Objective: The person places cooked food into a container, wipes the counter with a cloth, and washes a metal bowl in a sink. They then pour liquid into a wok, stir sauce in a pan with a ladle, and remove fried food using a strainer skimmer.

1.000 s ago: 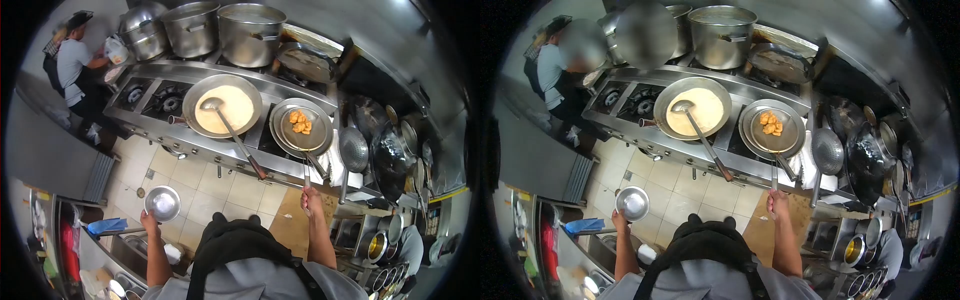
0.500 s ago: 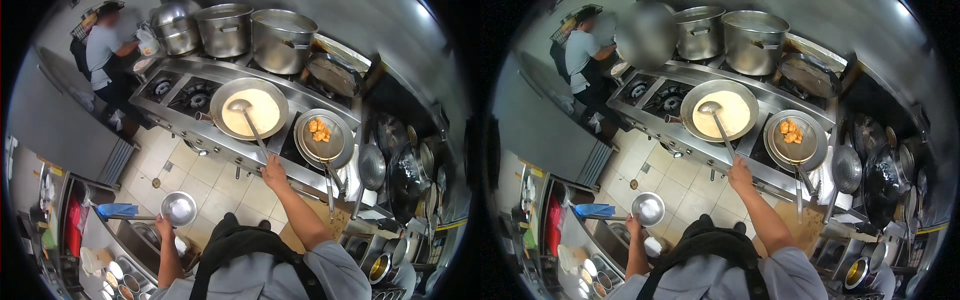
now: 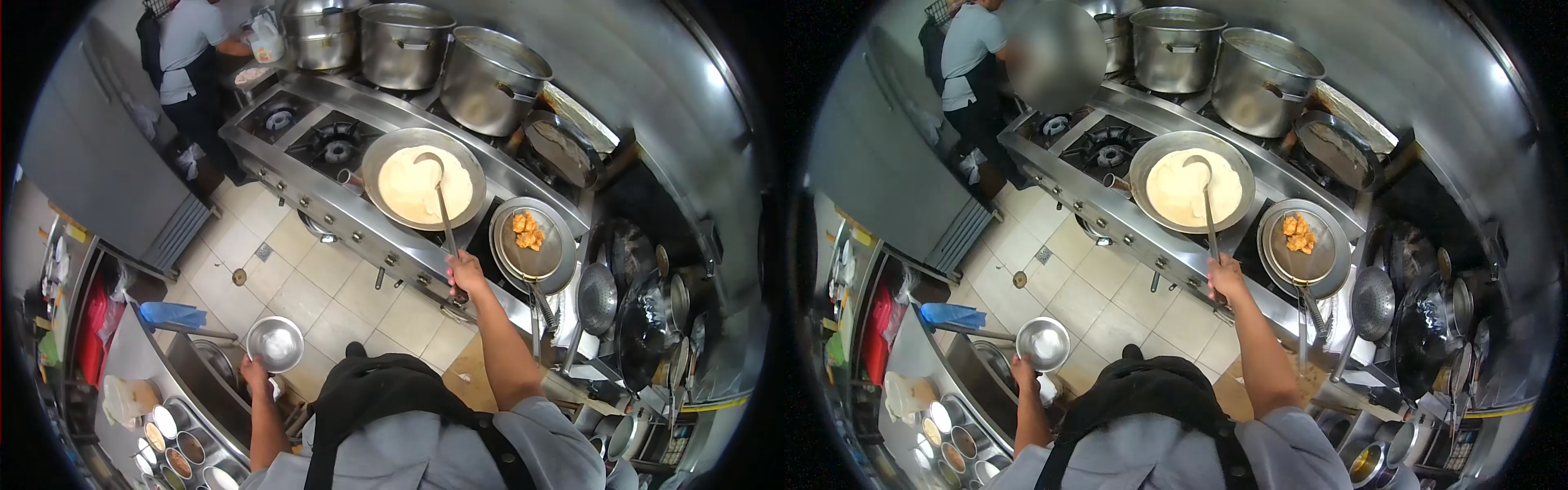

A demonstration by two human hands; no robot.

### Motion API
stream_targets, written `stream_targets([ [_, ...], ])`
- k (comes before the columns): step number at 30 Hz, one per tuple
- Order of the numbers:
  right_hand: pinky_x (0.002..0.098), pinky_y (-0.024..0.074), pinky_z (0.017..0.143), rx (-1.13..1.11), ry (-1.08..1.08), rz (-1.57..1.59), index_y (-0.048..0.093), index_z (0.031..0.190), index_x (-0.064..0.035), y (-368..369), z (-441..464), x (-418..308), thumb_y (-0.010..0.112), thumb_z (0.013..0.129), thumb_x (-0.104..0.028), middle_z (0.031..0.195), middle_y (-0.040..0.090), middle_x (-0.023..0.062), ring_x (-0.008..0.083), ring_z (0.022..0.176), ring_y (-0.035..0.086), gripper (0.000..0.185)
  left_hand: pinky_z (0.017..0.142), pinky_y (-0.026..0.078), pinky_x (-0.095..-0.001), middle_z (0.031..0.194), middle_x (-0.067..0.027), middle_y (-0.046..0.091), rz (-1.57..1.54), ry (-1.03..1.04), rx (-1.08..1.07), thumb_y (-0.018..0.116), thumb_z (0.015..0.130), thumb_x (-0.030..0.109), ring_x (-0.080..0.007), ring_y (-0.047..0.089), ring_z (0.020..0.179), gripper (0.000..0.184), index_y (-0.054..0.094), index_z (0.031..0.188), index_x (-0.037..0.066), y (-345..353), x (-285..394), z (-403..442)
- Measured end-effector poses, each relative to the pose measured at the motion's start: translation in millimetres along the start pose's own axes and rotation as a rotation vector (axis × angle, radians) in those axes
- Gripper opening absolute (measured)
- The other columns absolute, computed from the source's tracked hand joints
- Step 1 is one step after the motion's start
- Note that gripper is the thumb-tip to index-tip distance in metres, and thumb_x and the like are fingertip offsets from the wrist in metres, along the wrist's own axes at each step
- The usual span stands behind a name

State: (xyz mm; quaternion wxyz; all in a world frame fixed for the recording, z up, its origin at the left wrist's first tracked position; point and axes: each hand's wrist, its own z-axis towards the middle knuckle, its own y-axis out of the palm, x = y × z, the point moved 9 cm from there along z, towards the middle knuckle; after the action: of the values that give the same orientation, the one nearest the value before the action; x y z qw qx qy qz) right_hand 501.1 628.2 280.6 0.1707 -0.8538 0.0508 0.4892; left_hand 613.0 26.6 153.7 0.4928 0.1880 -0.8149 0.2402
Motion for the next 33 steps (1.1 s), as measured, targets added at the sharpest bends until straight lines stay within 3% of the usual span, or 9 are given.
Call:
stream_targets([
  [4, 0.0244, 0.0363, 0.034, -0.022, 0.073, -0.002, 0.049, 0.086, -0.0083, -19.9, -28.9, 6.2, 0.051, 0.090, -0.018, 0.059, 0.043, -0.0020, 0.0067, 0.043, 0.040, 0.010, 0.042, 0.044, -0.0293, 0.074, -0.0050, 0.059, -0.034, 0.092, 0.035, 0.051, 0.078, 0.011, -0.0142, 0.054, 0.054, 0.024, 0.059, 0.099, 0.003, -10.5, -7.8, 25.1],
  [6, 0.0236, 0.0341, 0.034, 0.002, 0.051, -0.045, 0.050, 0.084, -0.0097, -33.2, -32.7, 10.7, 0.051, 0.090, -0.019, 0.058, 0.042, -0.0033, 0.0060, 0.043, 0.040, 0.011, 0.055, 0.047, -0.0317, 0.088, -0.0082, 0.065, -0.064, 0.052, 0.120, 0.053, 0.079, 0.009, -0.0167, 0.060, 0.073, 0.031, 0.061, 0.108, 0.002, -18.8, 7.0, 20.0],
  [7, 0.0243, 0.0335, 0.034, -0.083, -0.091, -0.056, 0.052, 0.086, -0.0080, -34.3, -15.6, 19.0, 0.050, 0.090, -0.021, 0.056, 0.043, -0.0027, 0.0069, 0.043, 0.041, 0.013, 0.058, 0.046, -0.0293, 0.076, -0.0054, 0.064, 0.045, -0.018, 0.251, 0.053, 0.074, 0.003, -0.0143, 0.059, 0.066, 0.022, 0.066, 0.092, 0.001, -25.6, 38.6, -1.1],
  [8, 0.0250, 0.0321, 0.033, -0.090, -0.083, -0.114, 0.052, 0.090, -0.0057, -24.0, -25.3, 0.7, 0.051, 0.089, -0.022, 0.054, 0.043, -0.0018, 0.0082, 0.041, 0.040, 0.016, 0.059, 0.046, -0.0288, 0.076, -0.0053, 0.065, -0.008, 0.055, 0.243, 0.055, 0.073, 0.006, -0.0140, 0.059, 0.066, 0.023, 0.066, 0.093, 0.001, -30.1, 46.6, 9.1],
  [15, 0.0315, 0.0376, 0.028, -0.129, -0.225, -0.360, 0.046, 0.091, -0.0033, -17.2, 15.8, 16.8, 0.044, 0.088, -0.015, 0.054, 0.042, 0.0036, 0.0134, 0.037, 0.041, 0.012, 0.040, 0.045, -0.0326, 0.076, -0.0143, 0.062, -0.119, 0.420, 0.508, 0.055, 0.074, 0.009, -0.0183, 0.059, 0.053, 0.033, 0.056, 0.105, -0.002, -133.4, 229.0, -16.1],
  [23, 0.0309, 0.0371, 0.029, -0.076, -0.130, -0.349, 0.042, 0.092, -0.0107, -40.9, 52.8, 38.2, 0.045, 0.090, -0.021, 0.055, 0.040, 0.0015, 0.0129, 0.036, 0.039, 0.011, 0.081, 0.048, -0.0386, 0.103, -0.0239, 0.061, -0.111, 0.469, 0.922, 0.056, 0.073, 0.013, -0.0331, 0.062, 0.094, 0.042, 0.054, 0.112, -0.002, -335.9, 347.7, 25.7],
  [27, 0.0316, 0.0383, 0.029, -0.092, -0.178, -0.435, 0.045, 0.099, -0.0084, -42.2, 77.1, 42.9, 0.046, 0.089, -0.019, 0.054, 0.041, 0.0030, 0.0143, 0.035, 0.040, 0.014, 0.084, 0.047, -0.0394, 0.106, -0.0233, 0.061, 0.067, 0.498, 0.967, 0.053, 0.075, 0.011, -0.0364, 0.059, 0.099, 0.042, 0.053, 0.115, -0.001, -355.2, 388.0, 5.6],
  [28, 0.0376, 0.0485, 0.054, -0.054, -0.357, -0.845, 0.056, 0.104, -0.0011, -33.7, -1.5, -13.4, 0.052, 0.087, -0.032, 0.074, 0.059, 0.0137, 0.0237, 0.059, 0.056, 0.036, 0.085, 0.047, -0.0403, 0.105, -0.0233, 0.061, 0.185, 0.443, 0.967, 0.053, 0.075, 0.010, -0.0365, 0.059, 0.099, 0.042, 0.053, 0.116, 0.000, -352.1, 394.4, 4.0],
  [33, 0.0254, 0.0401, 0.040, -0.129, -0.334, -0.517, 0.052, 0.108, -0.0013, -64.9, 60.0, 38.4, 0.049, 0.092, -0.029, 0.063, 0.053, 0.0043, 0.0121, 0.047, 0.049, 0.032, 0.084, 0.047, -0.0449, 0.104, -0.0235, 0.061, 0.642, 0.373, 1.045, 0.048, 0.081, 0.010, -0.0362, 0.059, 0.099, 0.045, 0.044, 0.125, 0.001, -341.2, 429.4, -1.6],
])
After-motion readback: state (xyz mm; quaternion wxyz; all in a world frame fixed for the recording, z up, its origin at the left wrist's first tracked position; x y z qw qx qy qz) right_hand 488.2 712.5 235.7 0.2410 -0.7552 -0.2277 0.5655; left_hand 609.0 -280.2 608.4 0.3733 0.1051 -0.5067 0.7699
